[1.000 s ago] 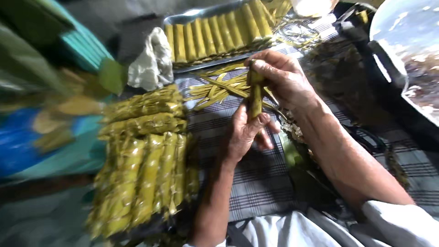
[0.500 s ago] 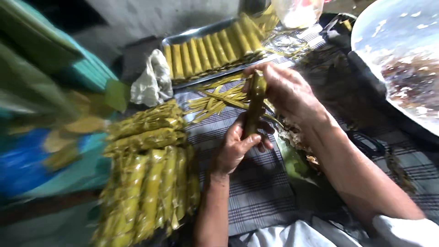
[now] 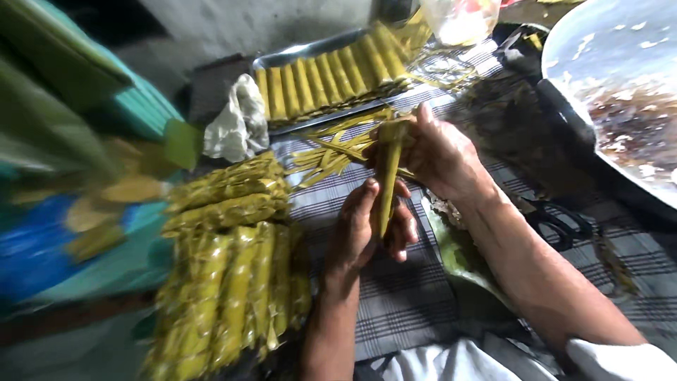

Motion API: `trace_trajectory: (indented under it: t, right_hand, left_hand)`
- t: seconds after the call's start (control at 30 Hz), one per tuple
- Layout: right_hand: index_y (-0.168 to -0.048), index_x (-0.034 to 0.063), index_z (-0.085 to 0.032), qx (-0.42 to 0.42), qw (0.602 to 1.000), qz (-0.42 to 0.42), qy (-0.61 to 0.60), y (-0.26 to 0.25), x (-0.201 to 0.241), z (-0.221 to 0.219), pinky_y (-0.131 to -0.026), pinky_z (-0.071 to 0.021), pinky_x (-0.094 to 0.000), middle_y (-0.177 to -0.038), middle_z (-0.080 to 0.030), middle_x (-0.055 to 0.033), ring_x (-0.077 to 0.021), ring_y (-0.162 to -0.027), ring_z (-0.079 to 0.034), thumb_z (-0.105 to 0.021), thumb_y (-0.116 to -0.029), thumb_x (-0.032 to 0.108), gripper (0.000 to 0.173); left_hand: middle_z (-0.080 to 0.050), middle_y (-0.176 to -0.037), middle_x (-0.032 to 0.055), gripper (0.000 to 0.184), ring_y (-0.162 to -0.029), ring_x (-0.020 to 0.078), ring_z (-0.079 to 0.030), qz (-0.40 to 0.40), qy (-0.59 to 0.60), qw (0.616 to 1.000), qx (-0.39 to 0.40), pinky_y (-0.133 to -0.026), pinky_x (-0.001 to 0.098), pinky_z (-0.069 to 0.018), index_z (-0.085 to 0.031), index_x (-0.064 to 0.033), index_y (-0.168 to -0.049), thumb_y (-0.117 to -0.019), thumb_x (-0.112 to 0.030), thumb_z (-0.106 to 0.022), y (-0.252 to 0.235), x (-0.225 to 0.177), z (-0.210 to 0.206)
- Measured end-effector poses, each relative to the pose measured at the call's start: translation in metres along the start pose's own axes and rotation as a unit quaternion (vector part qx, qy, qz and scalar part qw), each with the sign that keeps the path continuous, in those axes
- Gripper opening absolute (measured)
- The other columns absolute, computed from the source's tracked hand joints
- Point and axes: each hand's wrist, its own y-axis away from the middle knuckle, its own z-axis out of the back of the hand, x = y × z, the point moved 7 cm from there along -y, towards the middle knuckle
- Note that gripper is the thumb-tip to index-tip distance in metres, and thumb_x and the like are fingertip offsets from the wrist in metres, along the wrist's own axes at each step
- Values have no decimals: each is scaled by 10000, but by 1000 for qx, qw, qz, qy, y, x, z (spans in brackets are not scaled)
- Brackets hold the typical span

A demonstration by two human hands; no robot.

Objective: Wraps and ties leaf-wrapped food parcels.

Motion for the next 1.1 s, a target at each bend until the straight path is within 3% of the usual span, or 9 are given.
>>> trace_trajectory:
  t: [0.03,0.1,0.17,0.27,0.5,0.63,0.73,0.97,1.1]
  right_hand:
    - [-1392,73,-549,29,1000,4,-2,6,-1,-5,-863,-616,-354,-1164,-711,-131,-215,-999,-721,-507,-1054,372,453]
    - [-1584,112,-298,60,998,16,11,10,-1,-15,-854,-619,-354,-1257,-653,-175,-241,-1012,-711,-664,-938,151,743]
    - [-1531,44,-380,42,998,53,16,9,0,-14,-855,-620,-364,-1186,-678,-166,-229,-976,-715,-637,-950,81,636]
    - [-1319,-26,-608,0,996,82,19,4,6,-5,-864,-627,-362,-1053,-744,-104,-188,-927,-739,-443,-1089,195,359]
    - [-1244,27,-664,-108,992,10,60,10,7,13,-840,-620,-329,-1054,-761,-81,-157,-923,-742,-124,-1112,462,705]
    - [-979,127,-736,-178,974,47,134,43,0,14,-750,-600,-274,-912,-736,37,-70,-808,-690,-388,-1102,411,465]
    - [-1005,113,-762,-131,987,44,78,56,-11,0,-787,-584,-247,-963,-711,36,-51,-847,-666,-650,-978,187,137]
    - [-1152,55,-719,-123,976,6,-182,42,-3,-7,-893,-591,-293,-1164,-718,-132,-161,-1026,-709,-609,-951,26,231]
    - [-1206,39,-670,-120,978,21,-169,36,1,-8,-874,-609,-322,-1171,-711,-158,-194,-1007,-724,-630,-926,-19,289]
  left_hand:
    - [-695,-634,93,566,-467,125,-668,6,12,1000,-1,-408,214,-544,-592,-24,-1048,-1111,-400,-174,0,0,0]
    - [-692,-640,104,548,-462,128,-663,10,20,1000,-12,-396,216,-542,-599,-4,-1038,-1116,-360,-190,0,1,1]
    - [-688,-640,88,541,-464,115,-663,18,23,1000,-2,-397,210,-545,-596,-8,-1020,-1114,-327,-169,-1,2,-1]
    - [-678,-620,58,535,-472,101,-664,26,32,999,20,-404,213,-548,-647,-15,-979,-1107,-346,-247,0,2,-4]
    - [-712,-754,53,407,-590,87,-682,-66,-79,994,20,-528,207,-581,-680,2,-1104,-1054,-378,-542,-1,-3,2]
    - [-683,-788,-25,294,-624,38,-642,-176,-258,949,-40,-567,187,-564,-635,-35,-1115,-1079,-296,-505,-1,-14,5]
    - [-650,-744,-60,264,-600,12,-624,-169,-320,930,-59,-542,172,-554,-616,-36,-1064,-1094,-253,-468,1,-15,6]
    - [-610,-682,-69,322,-542,0,-578,-104,-315,943,-12,-490,148,-500,-628,-42,-1007,-1083,-325,-493,2,-11,5]
    - [-609,-699,-60,302,-558,7,-579,-112,-319,941,-10,-500,151,-504,-611,-42,-1058,-1092,-309,-474,2,-10,4]
